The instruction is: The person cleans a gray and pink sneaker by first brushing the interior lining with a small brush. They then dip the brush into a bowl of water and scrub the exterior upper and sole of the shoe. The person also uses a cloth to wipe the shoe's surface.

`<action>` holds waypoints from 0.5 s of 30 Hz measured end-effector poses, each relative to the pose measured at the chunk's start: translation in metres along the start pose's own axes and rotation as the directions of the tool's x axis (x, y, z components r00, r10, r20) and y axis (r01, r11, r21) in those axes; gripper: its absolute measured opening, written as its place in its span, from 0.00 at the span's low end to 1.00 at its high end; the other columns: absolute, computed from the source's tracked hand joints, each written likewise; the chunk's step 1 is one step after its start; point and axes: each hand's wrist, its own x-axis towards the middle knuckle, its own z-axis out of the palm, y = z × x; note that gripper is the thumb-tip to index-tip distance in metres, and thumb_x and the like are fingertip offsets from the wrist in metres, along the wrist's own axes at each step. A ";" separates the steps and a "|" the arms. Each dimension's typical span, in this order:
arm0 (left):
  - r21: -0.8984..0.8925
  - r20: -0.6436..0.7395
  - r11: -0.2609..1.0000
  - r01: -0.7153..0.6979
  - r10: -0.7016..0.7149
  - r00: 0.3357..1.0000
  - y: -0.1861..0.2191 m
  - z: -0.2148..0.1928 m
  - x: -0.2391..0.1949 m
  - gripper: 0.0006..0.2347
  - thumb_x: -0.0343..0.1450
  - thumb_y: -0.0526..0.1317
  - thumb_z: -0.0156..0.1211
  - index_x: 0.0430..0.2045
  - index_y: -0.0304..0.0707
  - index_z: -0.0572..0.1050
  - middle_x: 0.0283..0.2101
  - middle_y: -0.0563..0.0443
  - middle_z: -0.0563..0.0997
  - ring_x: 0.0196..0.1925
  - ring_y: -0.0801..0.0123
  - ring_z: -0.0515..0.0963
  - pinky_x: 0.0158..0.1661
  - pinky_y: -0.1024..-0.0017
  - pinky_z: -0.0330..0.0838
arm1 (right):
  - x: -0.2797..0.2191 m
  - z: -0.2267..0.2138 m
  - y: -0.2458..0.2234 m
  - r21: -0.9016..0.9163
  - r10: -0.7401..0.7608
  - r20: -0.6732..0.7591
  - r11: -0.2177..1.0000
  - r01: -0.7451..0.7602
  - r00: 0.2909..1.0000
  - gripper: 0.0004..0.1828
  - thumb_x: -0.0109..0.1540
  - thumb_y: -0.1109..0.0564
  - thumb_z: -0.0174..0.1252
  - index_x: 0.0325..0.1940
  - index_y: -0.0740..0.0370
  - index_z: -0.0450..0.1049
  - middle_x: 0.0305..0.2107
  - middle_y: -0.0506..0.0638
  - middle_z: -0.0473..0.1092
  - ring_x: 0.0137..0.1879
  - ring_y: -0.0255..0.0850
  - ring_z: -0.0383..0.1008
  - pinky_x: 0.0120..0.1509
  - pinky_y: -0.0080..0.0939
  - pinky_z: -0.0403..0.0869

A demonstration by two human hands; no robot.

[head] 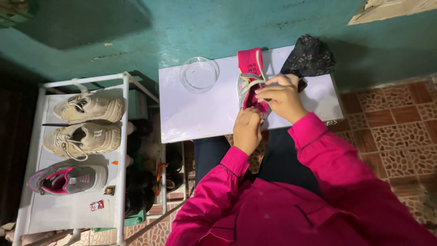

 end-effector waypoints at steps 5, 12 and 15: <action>-0.008 -0.012 1.000 0.016 -0.016 1.000 0.002 -0.002 0.002 0.02 0.71 0.37 0.61 0.33 0.40 0.75 0.42 0.47 0.81 0.53 0.52 0.81 0.64 0.53 0.66 | 0.016 -0.040 -0.039 0.047 0.015 0.035 0.999 -0.017 0.999 0.03 0.59 0.47 0.71 0.34 0.36 0.83 0.34 0.27 0.79 0.48 0.35 0.76 0.59 0.44 0.59; -0.034 0.001 0.999 0.023 -0.023 1.000 0.004 -0.004 0.003 0.02 0.71 0.36 0.61 0.34 0.41 0.75 0.42 0.49 0.81 0.53 0.52 0.81 0.64 0.52 0.64 | 0.014 -0.016 -0.016 0.083 0.066 0.002 0.994 -0.066 0.998 0.05 0.58 0.50 0.72 0.36 0.38 0.83 0.33 0.31 0.80 0.45 0.35 0.77 0.53 0.40 0.61; -0.043 0.008 0.999 0.030 -0.030 1.000 0.006 -0.010 0.006 0.02 0.71 0.36 0.61 0.33 0.41 0.75 0.42 0.48 0.81 0.53 0.51 0.81 0.64 0.52 0.64 | 0.013 -0.036 -0.030 0.100 0.076 0.052 0.992 -0.081 0.996 0.05 0.58 0.53 0.72 0.36 0.42 0.83 0.32 0.35 0.80 0.43 0.39 0.78 0.52 0.42 0.63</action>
